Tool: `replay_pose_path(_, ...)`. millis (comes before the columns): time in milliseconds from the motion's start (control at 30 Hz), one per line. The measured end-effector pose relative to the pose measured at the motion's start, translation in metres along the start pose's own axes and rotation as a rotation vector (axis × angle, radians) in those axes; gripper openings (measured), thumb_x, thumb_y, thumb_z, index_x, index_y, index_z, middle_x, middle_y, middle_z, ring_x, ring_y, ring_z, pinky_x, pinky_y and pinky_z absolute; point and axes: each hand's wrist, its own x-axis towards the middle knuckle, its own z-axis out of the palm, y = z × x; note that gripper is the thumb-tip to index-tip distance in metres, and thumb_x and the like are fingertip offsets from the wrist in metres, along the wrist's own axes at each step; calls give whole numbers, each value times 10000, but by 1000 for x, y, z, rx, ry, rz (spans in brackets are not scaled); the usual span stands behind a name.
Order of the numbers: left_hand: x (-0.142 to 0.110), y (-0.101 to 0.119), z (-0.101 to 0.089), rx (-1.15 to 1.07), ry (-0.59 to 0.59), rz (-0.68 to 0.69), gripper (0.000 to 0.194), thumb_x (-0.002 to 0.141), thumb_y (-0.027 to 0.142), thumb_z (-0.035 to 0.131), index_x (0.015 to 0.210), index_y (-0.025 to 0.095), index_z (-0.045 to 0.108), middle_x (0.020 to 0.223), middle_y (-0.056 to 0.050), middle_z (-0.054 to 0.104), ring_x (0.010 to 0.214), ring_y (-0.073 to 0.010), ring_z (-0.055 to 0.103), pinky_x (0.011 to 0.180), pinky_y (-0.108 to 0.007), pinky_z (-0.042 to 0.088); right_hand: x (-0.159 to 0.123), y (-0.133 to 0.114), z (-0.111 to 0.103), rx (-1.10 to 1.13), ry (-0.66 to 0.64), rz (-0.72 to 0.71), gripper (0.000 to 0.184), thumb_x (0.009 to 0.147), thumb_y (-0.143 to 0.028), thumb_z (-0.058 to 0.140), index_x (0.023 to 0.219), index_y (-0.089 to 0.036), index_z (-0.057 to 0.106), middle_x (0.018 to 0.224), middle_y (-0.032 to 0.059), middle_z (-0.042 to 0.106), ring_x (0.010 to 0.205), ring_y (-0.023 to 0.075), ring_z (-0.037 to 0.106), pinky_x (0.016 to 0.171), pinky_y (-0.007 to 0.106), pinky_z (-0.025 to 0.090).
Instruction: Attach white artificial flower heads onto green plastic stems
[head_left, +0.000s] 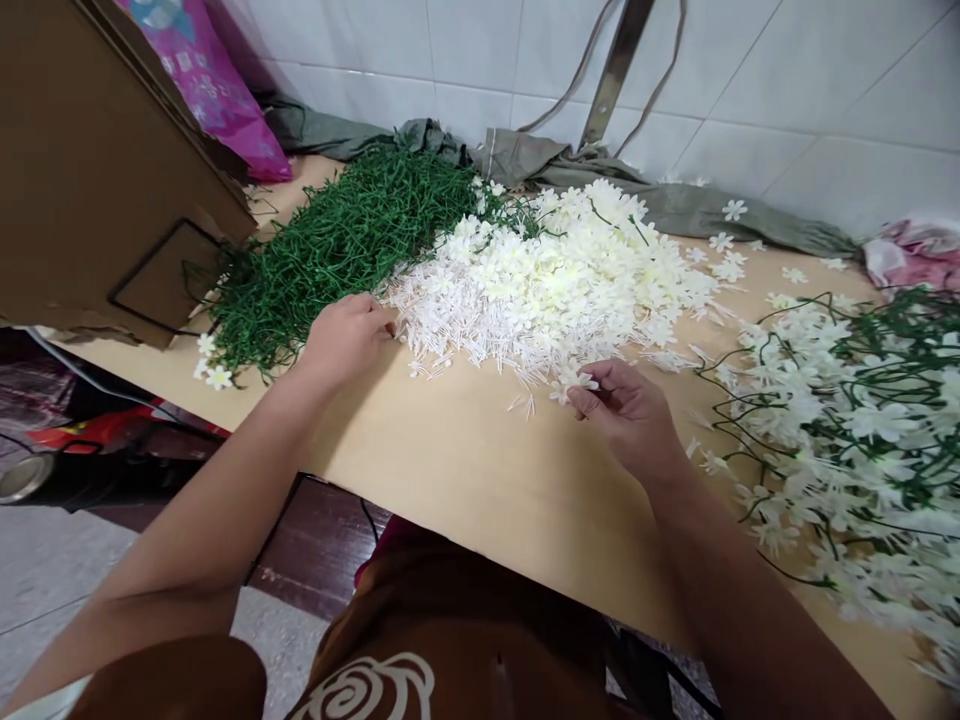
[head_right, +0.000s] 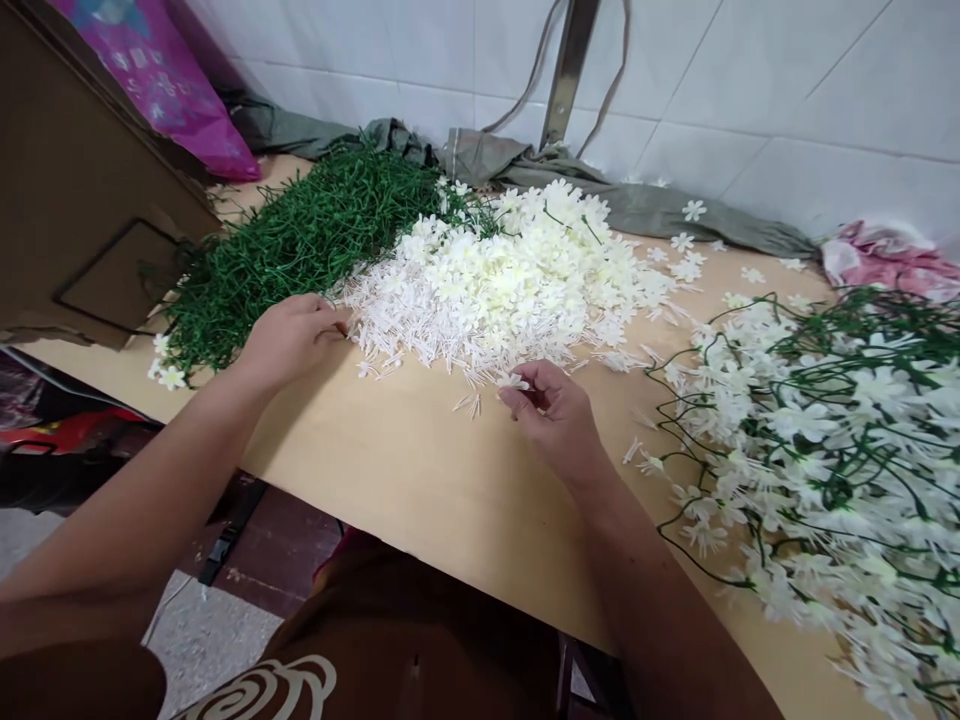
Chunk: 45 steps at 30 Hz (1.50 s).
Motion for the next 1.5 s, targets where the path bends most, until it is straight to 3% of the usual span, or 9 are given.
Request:
replay_pose_path(167, 27, 16, -10, -10, 49, 43, 200, 835, 187, 465, 820, 205, 664, 982, -110, 644, 986, -286, 561, 807, -404, 369, 1, 2, -1, 18, -23, 18, 237, 644, -310, 776, 723, -195, 583, 538, -55, 528, 475, 79, 494, 457, 224, 411)
replay_pose_path(400, 89, 39, -65, -395, 406, -42, 232, 937, 406, 475, 1021, 201, 546, 911, 3, 593, 948, -135, 534, 816, -295, 392, 2, -1, -6, 27, -32, 62, 259, 642, -348, 784, 703, -188, 590, 555, -39, 562, 506, 85, 528, 497, 228, 457)
replay_pose_path(467, 95, 50, -80, -523, 494, -5, 365, 956, 508, 394, 1089, 188, 509, 953, 1, 561, 966, -116, 535, 787, -279, 409, 3, 0, -7, 10, -67, 66, 232, 675, -350, 764, 713, -185, 606, 563, -25, 589, 525, 94, 552, 517, 233, 469)
replay_pose_path(567, 85, 72, -88, -820, 565, 91, 241, 941, 422, 484, 1031, 202, 523, 993, 3, 580, 857, -79, 538, 762, -253, 432, 3, 1, -10, 9, -86, 82, 208, 722, -361, 727, 732, -182, 623, 621, 3, 646, 555, 100, 582, 539, 240, 482)
replay_pose_path(633, 69, 89, -79, -985, 415, 107, 206, 921, 365, 517, 966, 171, 569, 860, -7, 597, 764, -80, 533, 695, -244, 427, 3, 0, -10, 34, -63, 92, 202, 725, -358, 723, 751, -182, 627, 637, 5, 657, 559, 96, 582, 546, 237, 481)
replay_pose_path(867, 16, 147, -16, -1477, -360, -182, 166, 827, 239, 581, 698, 136, 563, 605, 11, 540, 517, -50, 431, 516, -189, 349, 4, -7, -11, 4, -19, 8, 180, 761, -296, 659, 672, -179, 555, 575, -22, 572, 540, 84, 509, 540, 236, 426)
replay_pose_path(933, 12, 156, -5, -1529, -464, -187, 176, 849, 263, 560, 723, 141, 570, 591, 25, 498, 500, -46, 395, 483, -175, 303, 3, -8, -11, -94, -49, -38, 168, 794, -281, 613, 677, -177, 551, 582, -22, 545, 545, 84, 479, 536, 239, 396)
replay_pose_path(1167, 16, 158, 7, -1396, -511, -54, 222, 869, 307, 515, 730, 145, 577, 546, 53, 407, 462, -50, 323, 435, -178, 228, 1, -6, -10, -352, -136, -140, 180, 852, -263, 535, 704, -163, 564, 595, -31, 474, 552, 77, 393, 521, 239, 317)
replay_pose_path(1500, 19, 158, 11, -1288, -517, 89, 305, 890, 357, 445, 696, 151, 559, 485, 67, 352, 463, -72, 292, 484, -222, 243, 4, -4, -13, -271, -270, -57, 319, 886, -400, 515, 656, -179, 495, 569, -41, 390, 529, 78, 336, 498, 247, 276)
